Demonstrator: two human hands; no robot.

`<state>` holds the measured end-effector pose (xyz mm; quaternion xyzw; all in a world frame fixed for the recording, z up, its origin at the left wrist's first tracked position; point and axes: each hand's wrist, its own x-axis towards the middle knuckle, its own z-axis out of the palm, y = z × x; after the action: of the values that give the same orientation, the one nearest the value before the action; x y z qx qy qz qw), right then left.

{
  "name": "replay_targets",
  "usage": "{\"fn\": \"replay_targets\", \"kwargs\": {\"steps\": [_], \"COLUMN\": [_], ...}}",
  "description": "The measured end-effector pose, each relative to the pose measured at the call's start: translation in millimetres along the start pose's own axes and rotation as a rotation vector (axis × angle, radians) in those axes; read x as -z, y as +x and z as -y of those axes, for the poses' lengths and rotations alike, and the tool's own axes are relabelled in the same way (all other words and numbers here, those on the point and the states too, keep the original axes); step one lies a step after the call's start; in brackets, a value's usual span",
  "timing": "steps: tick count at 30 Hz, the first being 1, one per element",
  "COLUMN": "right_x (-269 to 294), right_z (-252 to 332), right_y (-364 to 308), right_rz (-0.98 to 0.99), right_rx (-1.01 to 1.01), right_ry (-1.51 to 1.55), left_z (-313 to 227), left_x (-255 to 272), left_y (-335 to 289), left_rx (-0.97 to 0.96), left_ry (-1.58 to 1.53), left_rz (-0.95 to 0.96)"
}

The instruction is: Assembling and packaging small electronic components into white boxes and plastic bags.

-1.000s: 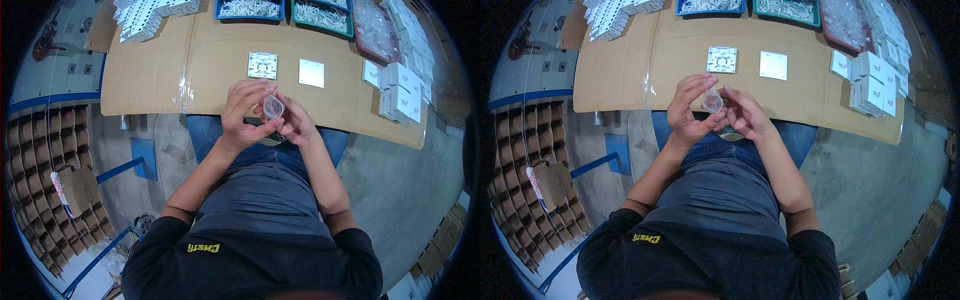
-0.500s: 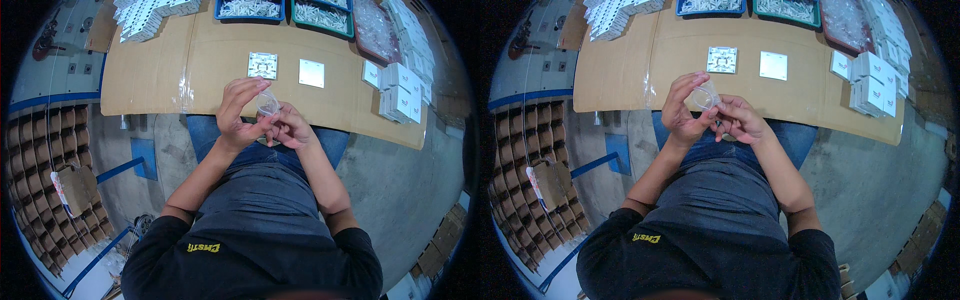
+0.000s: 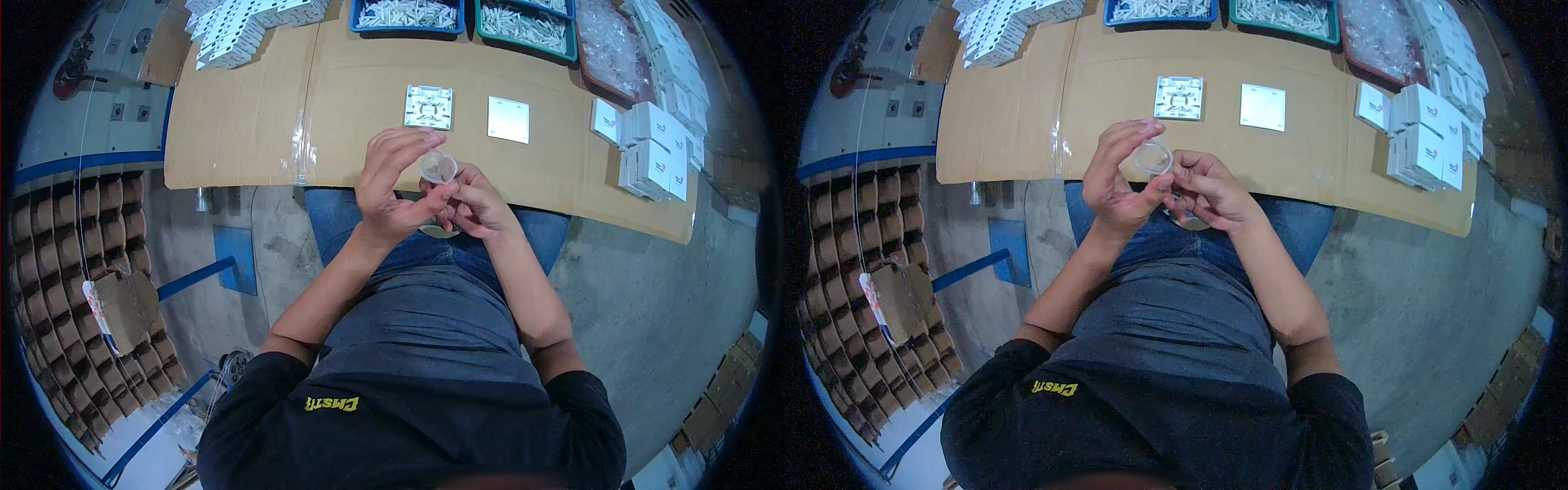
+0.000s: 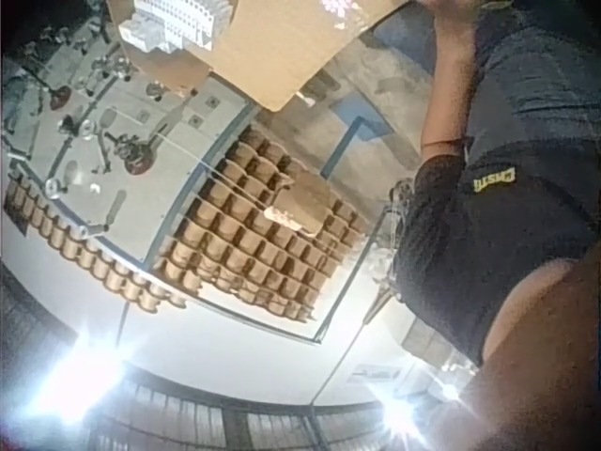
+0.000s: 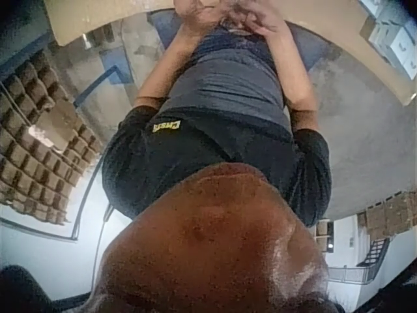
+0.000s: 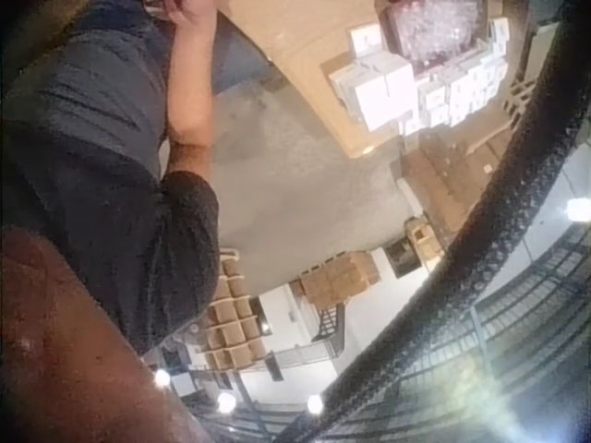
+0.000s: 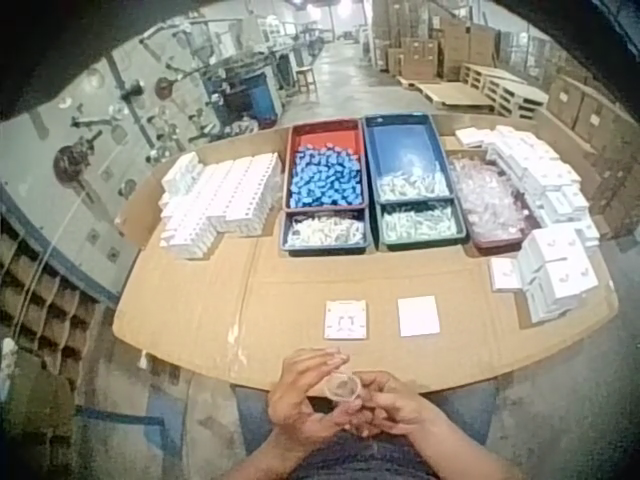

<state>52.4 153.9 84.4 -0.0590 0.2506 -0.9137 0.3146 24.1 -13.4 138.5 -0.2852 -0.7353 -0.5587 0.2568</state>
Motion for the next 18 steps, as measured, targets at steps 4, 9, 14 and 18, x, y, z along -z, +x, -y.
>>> {"fn": "replay_targets", "kwargs": {"steps": [4,9,14,18], "right_x": [-5.0,4.5,-0.6,6.5], "right_z": [-0.2,3.7,15.5,26.5], "right_y": [-0.9,-2.7,-1.9,-2.9], "right_rz": [-0.15,-0.185,-0.272,-0.342], "right_rx": [0.029,-0.019,-0.041,-0.033], "right_ry": [-0.084,-0.134,-0.177,-0.253], "left_z": [-0.1,-2.1,2.6,9.4], "left_x": [0.4,2.0,4.0,0.2], "left_y": [-0.4,0.7,2.4,-1.9], "left_rx": [-0.066,-0.08,-0.073,-0.064], "left_ry": [0.04,0.068,0.074,0.036], "left_rz": [0.06,0.068,0.088,0.07]}}
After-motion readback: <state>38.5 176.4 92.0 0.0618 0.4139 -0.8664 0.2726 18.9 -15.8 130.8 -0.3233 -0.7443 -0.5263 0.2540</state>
